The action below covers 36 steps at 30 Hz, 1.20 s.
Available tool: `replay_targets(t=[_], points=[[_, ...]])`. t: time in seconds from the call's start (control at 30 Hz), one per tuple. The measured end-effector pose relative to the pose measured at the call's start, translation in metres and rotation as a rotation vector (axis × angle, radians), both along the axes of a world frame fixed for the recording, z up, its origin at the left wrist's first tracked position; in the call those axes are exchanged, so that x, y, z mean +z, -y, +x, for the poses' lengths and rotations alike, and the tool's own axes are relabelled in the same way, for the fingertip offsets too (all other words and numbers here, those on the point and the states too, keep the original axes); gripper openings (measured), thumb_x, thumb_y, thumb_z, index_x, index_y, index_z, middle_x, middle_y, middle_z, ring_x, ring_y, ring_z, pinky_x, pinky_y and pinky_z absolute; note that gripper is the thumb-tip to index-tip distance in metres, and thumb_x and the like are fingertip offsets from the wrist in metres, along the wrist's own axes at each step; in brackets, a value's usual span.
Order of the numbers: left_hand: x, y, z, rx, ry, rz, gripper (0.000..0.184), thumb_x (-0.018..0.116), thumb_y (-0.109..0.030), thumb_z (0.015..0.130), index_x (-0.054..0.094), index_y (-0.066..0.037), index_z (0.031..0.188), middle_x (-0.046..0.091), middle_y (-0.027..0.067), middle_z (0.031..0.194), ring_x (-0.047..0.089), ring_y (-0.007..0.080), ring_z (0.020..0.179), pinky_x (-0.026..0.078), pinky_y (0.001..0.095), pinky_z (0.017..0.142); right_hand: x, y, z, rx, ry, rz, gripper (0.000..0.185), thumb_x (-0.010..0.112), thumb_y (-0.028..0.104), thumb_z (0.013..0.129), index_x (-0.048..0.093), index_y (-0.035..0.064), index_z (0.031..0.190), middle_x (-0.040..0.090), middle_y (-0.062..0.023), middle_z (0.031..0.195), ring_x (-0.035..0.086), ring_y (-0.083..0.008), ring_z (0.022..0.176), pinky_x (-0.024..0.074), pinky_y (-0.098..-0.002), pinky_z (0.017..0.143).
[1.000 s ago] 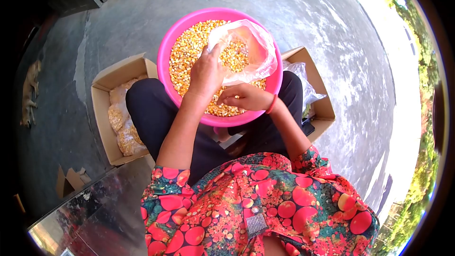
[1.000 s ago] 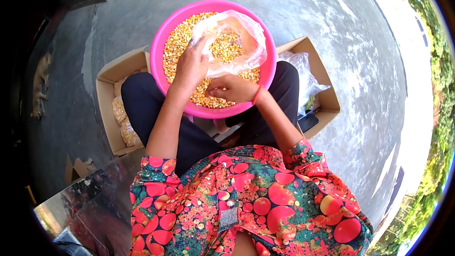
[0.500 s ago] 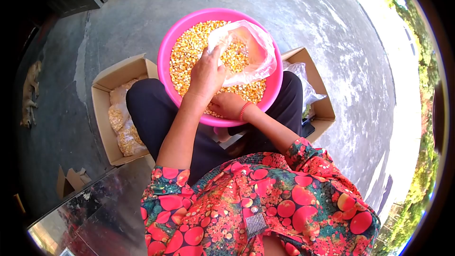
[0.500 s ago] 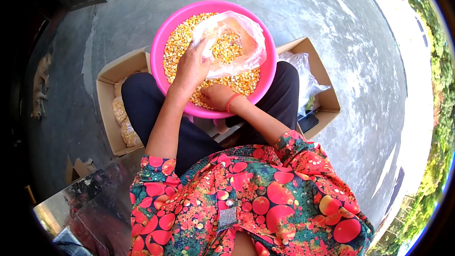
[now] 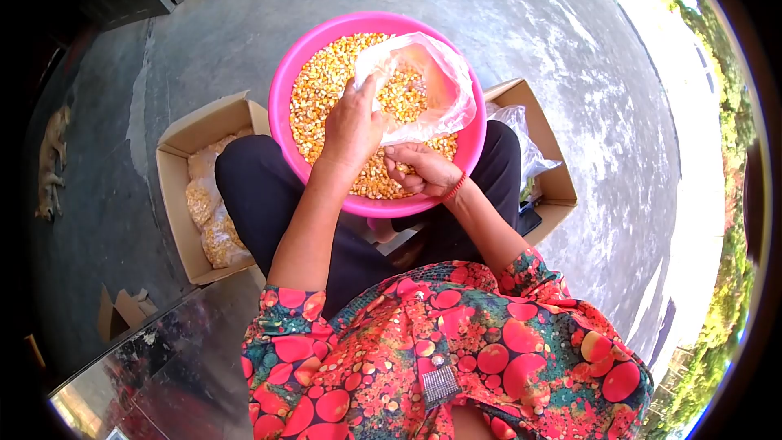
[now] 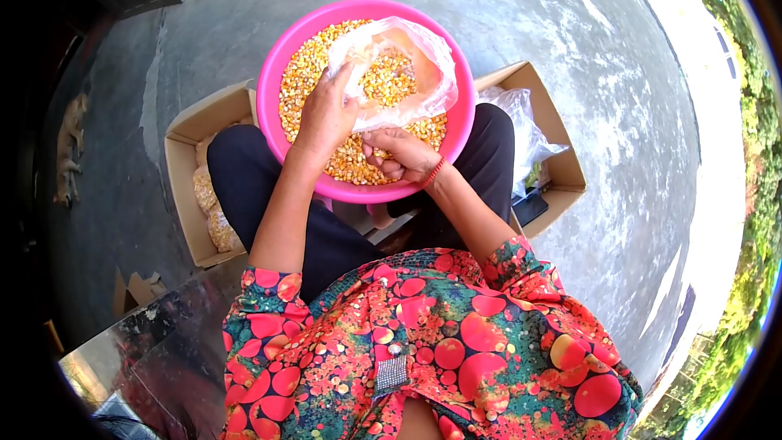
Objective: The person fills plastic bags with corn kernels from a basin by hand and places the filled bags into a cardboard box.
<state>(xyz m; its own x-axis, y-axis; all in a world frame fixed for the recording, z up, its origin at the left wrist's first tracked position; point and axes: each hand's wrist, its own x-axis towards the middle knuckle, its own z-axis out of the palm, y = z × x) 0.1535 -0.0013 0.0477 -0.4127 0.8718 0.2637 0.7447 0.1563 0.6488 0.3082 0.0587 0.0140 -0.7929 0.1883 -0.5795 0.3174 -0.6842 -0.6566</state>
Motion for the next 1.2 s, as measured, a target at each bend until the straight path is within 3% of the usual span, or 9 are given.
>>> replay_targets(t=[0.4, 0.47, 0.57, 0.67, 0.73, 0.9, 1.0, 1.1, 1.2], points=[[0.002, -0.001, 0.002, -0.006, 0.065, -0.063, 0.054, 0.062, -0.007, 0.072, 0.046, 0.000, 0.123, 0.052, 0.0251, 0.116, 0.055, 0.0367, 0.102, 0.045, 0.0399, 0.087, 0.091, -0.055, -0.022, -0.556, -0.434, 0.313, 0.024, 0.043, 0.026, 0.095, 0.051, 0.0092, 0.080, 0.048, -0.0003, 0.067, 0.034, -0.0043, 0.046, 0.0266, -0.0187, 0.040], [0.002, -0.001, 0.002, -0.005, 0.062, -0.040, 0.055, 0.064, -0.007, 0.071, 0.046, 0.000, 0.123, 0.052, 0.0250, 0.116, 0.055, 0.0365, 0.102, 0.045, 0.0396, 0.087, 0.069, -0.078, -0.027, -0.525, -0.493, 0.338, 0.023, 0.044, 0.024, 0.093, 0.056, 0.0064, 0.083, 0.053, -0.0017, 0.071, 0.045, -0.0070, 0.058, 0.0367, -0.0213, 0.051], [0.008, 0.002, 0.003, -0.014, 0.074, -0.048, 0.055, 0.063, -0.007, 0.071, 0.046, 0.000, 0.123, 0.051, 0.0248, 0.116, 0.055, 0.0365, 0.102, 0.045, 0.0397, 0.087, 0.053, -0.085, -0.034, -0.413, -0.214, 0.945, 0.027, 0.045, 0.022, 0.092, 0.062, 0.0009, 0.092, 0.061, -0.0047, 0.092, 0.054, -0.0124, 0.093, 0.0403, -0.0252, 0.086], [0.017, 0.004, 0.002, -0.033, 0.092, -0.014, 0.054, 0.061, -0.006, 0.071, 0.046, 0.000, 0.124, 0.051, 0.0248, 0.116, 0.055, 0.0368, 0.101, 0.046, 0.0400, 0.086, 0.046, -0.075, -0.028, -0.333, -0.081, 1.276, 0.029, 0.045, 0.024, 0.092, 0.062, 0.0010, 0.088, 0.061, -0.0033, 0.089, 0.055, -0.0108, 0.089, 0.0412, -0.0256, 0.083], [0.019, 0.005, 0.002, -0.039, 0.115, -0.054, 0.054, 0.059, -0.005, 0.072, 0.046, -0.001, 0.124, 0.051, 0.0248, 0.116, 0.055, 0.0372, 0.101, 0.046, 0.0404, 0.086, 0.052, -0.063, -0.018, -0.299, -0.085, 1.090, 0.029, 0.045, 0.025, 0.092, 0.062, 0.0016, 0.087, 0.061, -0.0023, 0.084, 0.056, -0.0095, 0.081, 0.0451, -0.0245, 0.075], [0.008, 0.001, 0.003, -0.028, 0.081, -0.041, 0.054, 0.059, -0.006, 0.072, 0.046, -0.001, 0.124, 0.051, 0.0253, 0.116, 0.054, 0.0379, 0.102, 0.045, 0.0410, 0.087, 0.056, -0.025, -0.001, 0.566, -0.108, 0.904, 0.018, 0.049, 0.015, 0.089, 0.063, 0.0027, 0.090, 0.062, -0.0014, 0.079, 0.057, -0.0093, 0.067, 0.0478, -0.0244, 0.058], [0.003, 0.001, 0.003, -0.032, 0.038, -0.004, 0.053, 0.060, -0.007, 0.073, 0.046, -0.004, 0.124, 0.051, 0.0240, 0.113, 0.056, 0.0372, 0.097, 0.047, 0.0419, 0.082, 0.000, -0.019, 0.004, 0.628, -0.104, 1.491, 0.024, 0.052, 0.023, 0.082, 0.063, 0.0022, 0.088, 0.064, -0.0155, 0.084, 0.061, -0.0312, 0.080, 0.0481, -0.0389, 0.074], [-0.001, 0.002, 0.001, -0.024, -0.003, 0.008, 0.053, 0.061, -0.008, 0.073, 0.045, -0.005, 0.124, 0.051, 0.0226, 0.110, 0.058, 0.0364, 0.090, 0.049, 0.0429, 0.077, -0.024, -0.009, -0.002, 0.595, 0.356, 1.622, 0.026, 0.052, 0.026, 0.081, 0.062, 0.0037, 0.091, 0.063, -0.0173, 0.084, 0.060, -0.0343, 0.082, 0.0474, -0.0417, 0.075], [0.005, 0.001, 0.002, -0.015, 0.025, -0.051, 0.053, 0.060, -0.008, 0.073, 0.046, -0.003, 0.124, 0.051, 0.0244, 0.114, 0.056, 0.0371, 0.097, 0.046, 0.0418, 0.083, -0.034, 0.008, -0.008, 0.383, 0.044, 1.744, 0.027, 0.049, 0.026, 0.081, 0.059, 0.0045, 0.095, 0.062, -0.0187, 0.082, 0.061, -0.0349, 0.078, 0.0476, -0.0442, 0.073]])
